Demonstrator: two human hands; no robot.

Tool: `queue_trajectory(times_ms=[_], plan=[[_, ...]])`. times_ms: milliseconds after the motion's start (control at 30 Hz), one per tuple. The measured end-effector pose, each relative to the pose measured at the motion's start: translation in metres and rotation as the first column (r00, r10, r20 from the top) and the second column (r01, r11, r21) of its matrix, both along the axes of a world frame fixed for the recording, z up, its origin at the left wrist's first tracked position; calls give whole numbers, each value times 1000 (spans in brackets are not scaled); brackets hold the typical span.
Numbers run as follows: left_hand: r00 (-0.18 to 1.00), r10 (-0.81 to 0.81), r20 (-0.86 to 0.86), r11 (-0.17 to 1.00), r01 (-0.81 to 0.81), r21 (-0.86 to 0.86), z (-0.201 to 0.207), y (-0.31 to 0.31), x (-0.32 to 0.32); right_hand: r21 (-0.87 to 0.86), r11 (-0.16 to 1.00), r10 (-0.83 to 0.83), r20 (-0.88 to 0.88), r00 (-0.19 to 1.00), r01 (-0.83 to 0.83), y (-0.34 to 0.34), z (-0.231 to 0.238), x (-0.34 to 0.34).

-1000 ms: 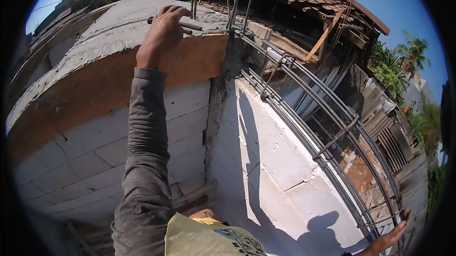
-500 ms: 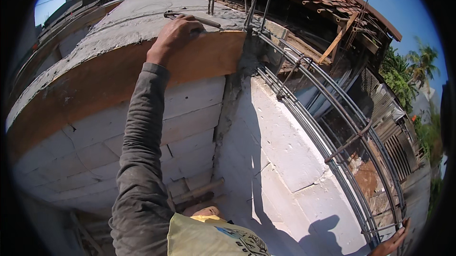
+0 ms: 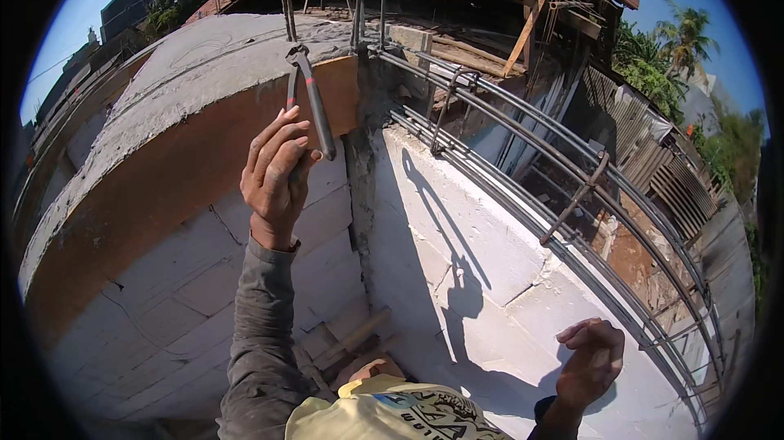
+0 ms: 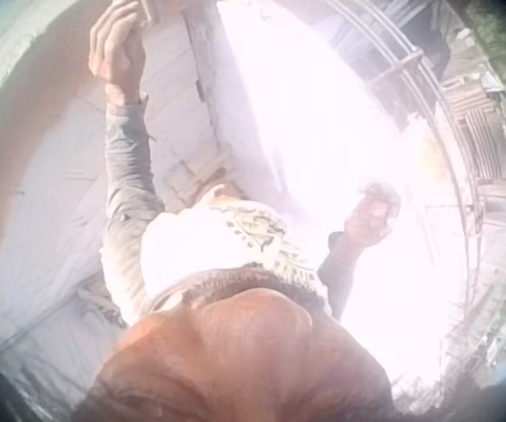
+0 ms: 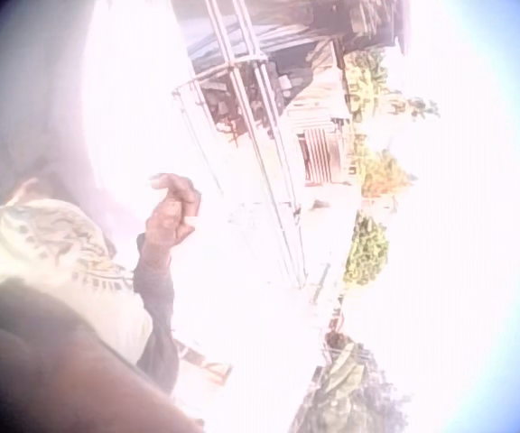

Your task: The person ties steel reinforcement bars together using wire and a pair of pliers on top of a construction wall.

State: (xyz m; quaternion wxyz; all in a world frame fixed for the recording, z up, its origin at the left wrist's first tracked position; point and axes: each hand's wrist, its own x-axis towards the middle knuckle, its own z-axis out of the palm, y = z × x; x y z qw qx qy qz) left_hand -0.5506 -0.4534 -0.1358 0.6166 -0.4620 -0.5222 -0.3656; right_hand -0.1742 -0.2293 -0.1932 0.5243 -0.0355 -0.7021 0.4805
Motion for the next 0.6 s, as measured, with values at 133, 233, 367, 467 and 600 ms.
queue_trajectory(times_ms=[133, 233, 367, 467, 600], plan=[[969, -235, 80, 951, 246, -186, -42, 25, 53, -337, 855, 485, 246, 839, -395, -12, 19, -79], [917, -391, 73, 849, 390, -357, -56, 46, 95, -490, 711, 669, 249, 700, -505, -17, 45, -117], [808, -583, -87, 689, 436, -578, -83, 45, 130, -642, 459, 827, 56, 560, -614, -30, 44, -120], [804, -594, -30, 685, 486, -543, -108, 56, 141, -481, 623, 695, -23, 718, -618, -34, 29, -90], [721, -654, 229, 510, 644, -570, -128, 94, 158, -348, 935, 167, 267, 949, -67, -30, 15, 9]])
